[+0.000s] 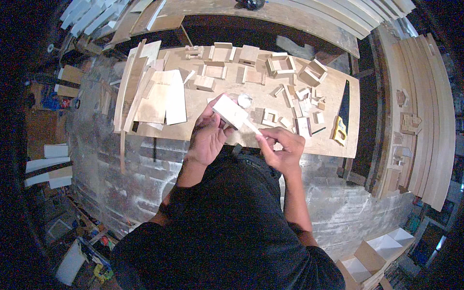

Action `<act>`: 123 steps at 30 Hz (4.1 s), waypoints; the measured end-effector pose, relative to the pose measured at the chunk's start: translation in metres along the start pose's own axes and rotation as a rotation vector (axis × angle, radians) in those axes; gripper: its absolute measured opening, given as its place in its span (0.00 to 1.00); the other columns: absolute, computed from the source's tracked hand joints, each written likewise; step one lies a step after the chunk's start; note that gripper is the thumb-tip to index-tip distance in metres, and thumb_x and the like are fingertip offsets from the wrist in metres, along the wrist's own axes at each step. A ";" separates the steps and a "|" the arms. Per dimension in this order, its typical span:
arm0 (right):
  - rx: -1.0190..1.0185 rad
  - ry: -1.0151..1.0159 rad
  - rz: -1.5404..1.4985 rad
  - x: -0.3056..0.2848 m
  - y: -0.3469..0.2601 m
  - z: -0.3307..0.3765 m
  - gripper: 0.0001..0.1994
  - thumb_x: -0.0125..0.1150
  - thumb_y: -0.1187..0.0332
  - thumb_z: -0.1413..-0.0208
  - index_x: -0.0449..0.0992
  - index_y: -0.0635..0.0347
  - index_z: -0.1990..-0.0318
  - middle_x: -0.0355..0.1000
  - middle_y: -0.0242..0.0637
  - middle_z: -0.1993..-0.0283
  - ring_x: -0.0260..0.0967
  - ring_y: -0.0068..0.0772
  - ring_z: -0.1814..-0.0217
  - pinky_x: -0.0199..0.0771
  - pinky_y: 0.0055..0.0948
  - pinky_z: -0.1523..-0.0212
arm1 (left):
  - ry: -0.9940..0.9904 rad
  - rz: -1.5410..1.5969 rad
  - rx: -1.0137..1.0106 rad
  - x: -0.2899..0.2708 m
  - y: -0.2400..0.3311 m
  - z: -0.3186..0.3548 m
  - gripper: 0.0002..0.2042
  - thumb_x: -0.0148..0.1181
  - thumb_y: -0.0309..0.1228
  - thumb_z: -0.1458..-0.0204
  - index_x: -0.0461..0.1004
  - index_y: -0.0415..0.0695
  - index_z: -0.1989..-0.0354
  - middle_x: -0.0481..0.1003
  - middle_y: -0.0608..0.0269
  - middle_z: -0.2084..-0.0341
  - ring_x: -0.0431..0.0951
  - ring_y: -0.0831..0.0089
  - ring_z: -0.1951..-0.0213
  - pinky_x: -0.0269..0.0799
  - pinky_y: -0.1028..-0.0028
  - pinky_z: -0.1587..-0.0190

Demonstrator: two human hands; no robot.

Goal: The person saws a wooden piece using a handsaw, applies glue to wooden components using a stick, and joins the pieces together on a workbench.

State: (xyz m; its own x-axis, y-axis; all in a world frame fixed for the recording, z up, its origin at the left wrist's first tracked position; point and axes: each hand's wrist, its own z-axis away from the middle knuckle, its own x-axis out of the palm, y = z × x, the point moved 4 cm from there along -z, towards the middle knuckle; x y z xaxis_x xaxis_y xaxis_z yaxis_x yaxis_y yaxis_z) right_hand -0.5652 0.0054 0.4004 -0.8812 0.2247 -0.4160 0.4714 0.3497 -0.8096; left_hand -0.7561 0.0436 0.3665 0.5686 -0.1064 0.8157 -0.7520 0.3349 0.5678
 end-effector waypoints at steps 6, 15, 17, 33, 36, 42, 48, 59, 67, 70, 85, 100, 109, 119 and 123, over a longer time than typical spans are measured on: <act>0.010 -0.047 -0.121 0.010 0.002 0.003 0.05 0.72 0.77 0.55 0.82 0.66 0.70 0.78 0.39 0.76 0.72 0.21 0.80 0.69 0.19 0.77 | 0.018 0.034 0.022 -0.013 -0.001 0.000 0.27 0.52 0.30 0.35 0.53 0.39 0.30 0.71 0.58 0.45 0.73 0.70 0.44 0.73 0.66 0.41; 0.116 -0.129 -0.197 0.025 0.036 0.014 0.03 0.69 0.78 0.51 0.82 0.68 0.70 0.79 0.40 0.74 0.73 0.20 0.80 0.71 0.19 0.80 | 0.198 0.004 0.094 -0.040 -0.007 0.001 0.24 0.53 0.27 0.36 0.59 0.43 0.32 0.70 0.61 0.45 0.71 0.71 0.43 0.70 0.65 0.41; 0.238 -0.025 -0.132 0.022 0.062 0.014 0.04 0.70 0.74 0.52 0.82 0.66 0.71 0.79 0.38 0.76 0.72 0.20 0.82 0.72 0.20 0.75 | 0.244 -0.027 0.141 -0.053 -0.006 0.000 0.24 0.53 0.26 0.36 0.60 0.44 0.32 0.70 0.62 0.47 0.70 0.72 0.43 0.70 0.65 0.41; 0.207 -0.738 0.513 0.144 0.280 -0.060 0.17 0.74 0.54 0.60 0.84 0.56 0.68 0.79 0.46 0.70 0.78 0.48 0.67 0.78 0.43 0.61 | 0.234 -1.048 0.187 -0.078 -0.025 -0.021 0.18 0.59 0.28 0.39 0.72 0.40 0.41 0.78 0.61 0.58 0.76 0.79 0.58 0.72 0.76 0.54; 0.229 -0.622 0.454 0.119 0.254 -0.080 0.17 0.74 0.52 0.58 0.85 0.55 0.67 0.79 0.45 0.71 0.79 0.46 0.68 0.78 0.40 0.62 | 0.131 -1.161 0.076 -0.082 -0.044 -0.042 0.21 0.62 0.29 0.41 0.68 0.40 0.39 0.79 0.58 0.60 0.79 0.75 0.60 0.75 0.73 0.58; 0.342 -0.858 -0.052 0.058 0.225 -0.083 0.20 0.74 0.50 0.54 0.86 0.56 0.60 0.81 0.35 0.70 0.75 0.25 0.70 0.74 0.29 0.64 | -0.075 -1.187 -0.063 -0.077 -0.081 -0.093 0.40 0.71 0.28 0.51 0.54 0.42 0.32 0.81 0.52 0.65 0.81 0.70 0.64 0.77 0.70 0.58; 0.439 -1.183 -0.152 0.027 0.235 -0.064 0.18 0.76 0.58 0.54 0.85 0.57 0.57 0.82 0.35 0.66 0.77 0.23 0.65 0.76 0.25 0.57 | -0.235 -1.106 -0.356 -0.083 -0.122 -0.141 0.45 0.73 0.26 0.53 0.47 0.41 0.30 0.81 0.51 0.67 0.81 0.72 0.62 0.76 0.72 0.57; 0.629 -0.956 -0.186 0.007 0.289 -0.033 0.18 0.77 0.64 0.58 0.85 0.62 0.58 0.82 0.35 0.67 0.74 0.21 0.67 0.74 0.25 0.61 | -0.296 -1.161 -0.525 -0.119 -0.160 -0.176 0.27 0.73 0.34 0.51 0.71 0.40 0.43 0.82 0.57 0.66 0.79 0.77 0.64 0.74 0.77 0.56; 0.282 -0.627 0.197 0.015 0.272 -0.006 0.21 0.77 0.63 0.64 0.84 0.57 0.57 0.78 0.41 0.59 0.76 0.39 0.63 0.77 0.32 0.59 | -0.342 -1.305 -0.155 -0.134 -0.163 -0.154 0.25 0.79 0.30 0.66 0.80 0.38 0.56 0.82 0.57 0.63 0.80 0.69 0.61 0.74 0.70 0.52; 0.239 -0.504 0.205 0.014 0.266 0.005 0.20 0.76 0.64 0.62 0.83 0.57 0.58 0.78 0.40 0.58 0.76 0.38 0.62 0.77 0.33 0.58 | -0.346 -1.427 0.129 -0.130 -0.161 -0.143 0.26 0.78 0.28 0.68 0.79 0.38 0.55 0.80 0.56 0.63 0.80 0.65 0.61 0.75 0.69 0.54; 0.306 -0.408 0.261 0.018 0.286 0.032 0.21 0.76 0.65 0.58 0.82 0.57 0.54 0.75 0.39 0.54 0.75 0.38 0.58 0.76 0.33 0.58 | -0.104 -1.393 -0.077 -0.167 -0.191 -0.126 0.32 0.79 0.30 0.65 0.75 0.45 0.46 0.78 0.57 0.56 0.79 0.66 0.59 0.78 0.68 0.56; 0.320 -0.429 0.271 0.021 0.284 0.030 0.20 0.76 0.65 0.59 0.83 0.55 0.55 0.75 0.36 0.53 0.77 0.39 0.59 0.78 0.36 0.57 | -0.211 -1.365 0.042 -0.146 -0.191 -0.132 0.28 0.76 0.28 0.61 0.76 0.42 0.46 0.77 0.52 0.56 0.78 0.60 0.55 0.77 0.66 0.52; 0.327 -0.424 0.254 0.020 0.280 0.030 0.19 0.75 0.67 0.58 0.83 0.55 0.54 0.75 0.36 0.54 0.76 0.37 0.62 0.78 0.34 0.61 | -0.208 -1.420 0.024 -0.155 -0.198 -0.132 0.27 0.75 0.30 0.60 0.77 0.47 0.46 0.76 0.55 0.58 0.76 0.62 0.59 0.74 0.66 0.52; 0.288 -0.424 0.277 0.020 0.276 0.027 0.18 0.75 0.67 0.58 0.83 0.54 0.56 0.75 0.35 0.53 0.78 0.35 0.64 0.79 0.33 0.61 | -0.155 -1.379 -0.024 -0.155 -0.200 -0.134 0.21 0.72 0.31 0.54 0.78 0.44 0.49 0.77 0.53 0.59 0.78 0.62 0.60 0.75 0.65 0.54; 0.303 -0.439 0.284 0.022 0.275 0.027 0.19 0.75 0.67 0.58 0.83 0.53 0.55 0.75 0.35 0.52 0.78 0.35 0.64 0.79 0.34 0.61 | -0.127 -1.398 0.005 -0.166 -0.207 -0.136 0.16 0.68 0.31 0.49 0.78 0.41 0.52 0.78 0.52 0.59 0.80 0.62 0.58 0.76 0.66 0.53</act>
State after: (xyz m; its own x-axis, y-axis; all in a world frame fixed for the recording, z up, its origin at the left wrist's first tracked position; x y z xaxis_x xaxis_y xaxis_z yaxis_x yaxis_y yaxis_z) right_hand -0.4559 0.0817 0.1578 -0.6852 -0.1477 -0.7132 0.7162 0.0418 -0.6967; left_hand -0.6498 0.1198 0.0983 0.8045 -0.4277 -0.4121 0.4014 -0.1199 0.9080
